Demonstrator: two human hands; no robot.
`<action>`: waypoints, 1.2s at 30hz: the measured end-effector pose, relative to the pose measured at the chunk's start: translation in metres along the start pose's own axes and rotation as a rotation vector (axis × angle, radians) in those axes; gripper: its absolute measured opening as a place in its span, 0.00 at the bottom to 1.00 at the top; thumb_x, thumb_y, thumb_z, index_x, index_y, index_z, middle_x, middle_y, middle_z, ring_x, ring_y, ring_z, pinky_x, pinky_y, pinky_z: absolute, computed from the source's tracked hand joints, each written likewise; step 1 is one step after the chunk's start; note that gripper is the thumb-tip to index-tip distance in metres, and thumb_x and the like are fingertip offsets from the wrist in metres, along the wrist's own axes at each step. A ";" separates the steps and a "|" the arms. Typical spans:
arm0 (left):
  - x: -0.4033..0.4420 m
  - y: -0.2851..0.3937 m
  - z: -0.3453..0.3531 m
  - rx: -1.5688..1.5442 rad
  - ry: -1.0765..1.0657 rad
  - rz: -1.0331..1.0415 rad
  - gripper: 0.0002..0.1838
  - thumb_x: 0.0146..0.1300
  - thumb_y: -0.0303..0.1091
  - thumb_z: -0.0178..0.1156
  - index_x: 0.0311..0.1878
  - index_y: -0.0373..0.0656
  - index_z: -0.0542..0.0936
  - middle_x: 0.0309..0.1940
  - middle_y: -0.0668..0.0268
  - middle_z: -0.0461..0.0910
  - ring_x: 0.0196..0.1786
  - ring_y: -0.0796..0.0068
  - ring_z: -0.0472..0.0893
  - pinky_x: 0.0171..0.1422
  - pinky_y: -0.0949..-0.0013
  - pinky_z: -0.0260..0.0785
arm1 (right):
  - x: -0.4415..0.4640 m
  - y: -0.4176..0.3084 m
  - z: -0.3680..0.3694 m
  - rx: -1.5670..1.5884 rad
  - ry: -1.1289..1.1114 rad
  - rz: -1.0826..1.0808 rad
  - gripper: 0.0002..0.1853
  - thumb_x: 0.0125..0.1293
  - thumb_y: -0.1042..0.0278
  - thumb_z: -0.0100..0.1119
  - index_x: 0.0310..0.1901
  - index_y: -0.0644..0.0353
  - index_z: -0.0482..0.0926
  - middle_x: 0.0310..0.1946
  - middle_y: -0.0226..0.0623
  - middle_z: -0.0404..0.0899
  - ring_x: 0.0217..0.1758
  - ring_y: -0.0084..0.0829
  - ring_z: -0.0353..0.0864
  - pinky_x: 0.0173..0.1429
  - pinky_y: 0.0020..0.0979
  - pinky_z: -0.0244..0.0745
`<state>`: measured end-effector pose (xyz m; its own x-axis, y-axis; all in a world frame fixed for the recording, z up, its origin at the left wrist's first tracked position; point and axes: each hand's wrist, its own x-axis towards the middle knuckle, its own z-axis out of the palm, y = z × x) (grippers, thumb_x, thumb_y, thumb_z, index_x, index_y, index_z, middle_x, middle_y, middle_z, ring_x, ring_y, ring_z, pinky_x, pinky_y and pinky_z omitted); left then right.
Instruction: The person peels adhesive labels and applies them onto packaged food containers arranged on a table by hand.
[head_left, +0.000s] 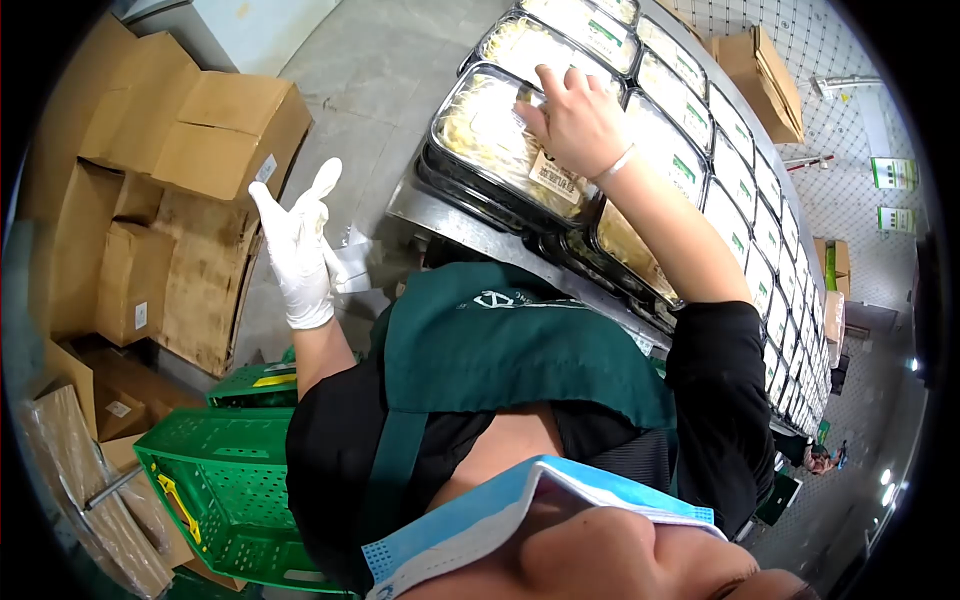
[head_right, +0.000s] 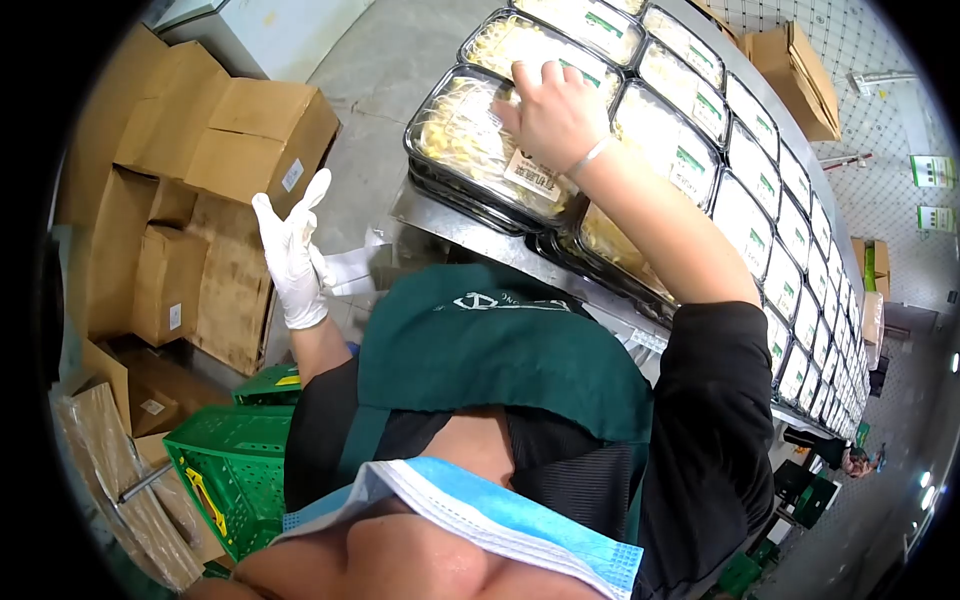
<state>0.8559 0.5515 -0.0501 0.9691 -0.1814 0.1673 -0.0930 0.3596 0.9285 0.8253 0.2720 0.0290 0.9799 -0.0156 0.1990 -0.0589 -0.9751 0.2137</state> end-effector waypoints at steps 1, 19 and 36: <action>-0.003 0.002 0.001 -0.011 -0.008 -0.020 0.38 0.61 0.25 0.42 0.64 0.37 0.27 0.50 0.48 0.70 0.13 0.93 0.60 0.14 0.89 0.54 | -0.003 0.003 0.001 0.067 0.145 -0.050 0.27 0.58 0.49 0.48 0.50 0.64 0.66 0.38 0.47 0.71 0.41 0.42 0.72 0.45 0.37 0.67; -0.113 0.061 0.116 0.165 -0.011 -0.084 0.19 0.63 0.30 0.41 0.55 0.29 0.66 0.54 0.53 0.69 0.58 0.70 0.67 0.61 0.74 0.55 | -0.126 -0.020 -0.062 0.753 0.081 -0.586 0.20 0.49 0.56 0.62 0.37 0.63 0.72 0.31 0.42 0.75 0.38 0.43 0.74 0.43 0.36 0.69; -0.374 0.007 0.124 0.023 -0.351 -0.285 0.22 0.63 0.41 0.42 0.52 0.31 0.66 0.52 0.52 0.70 0.52 0.68 0.70 0.55 0.71 0.61 | -0.451 -0.110 -0.015 1.253 0.224 -0.036 0.06 0.50 0.68 0.57 0.29 0.59 0.75 0.24 0.35 0.74 0.28 0.33 0.77 0.32 0.28 0.71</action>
<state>0.4647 0.5079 -0.0652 0.8206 -0.5715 0.0022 0.1579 0.2305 0.9602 0.3872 0.3899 -0.0695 0.9166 -0.0670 0.3943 0.3062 -0.5167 -0.7996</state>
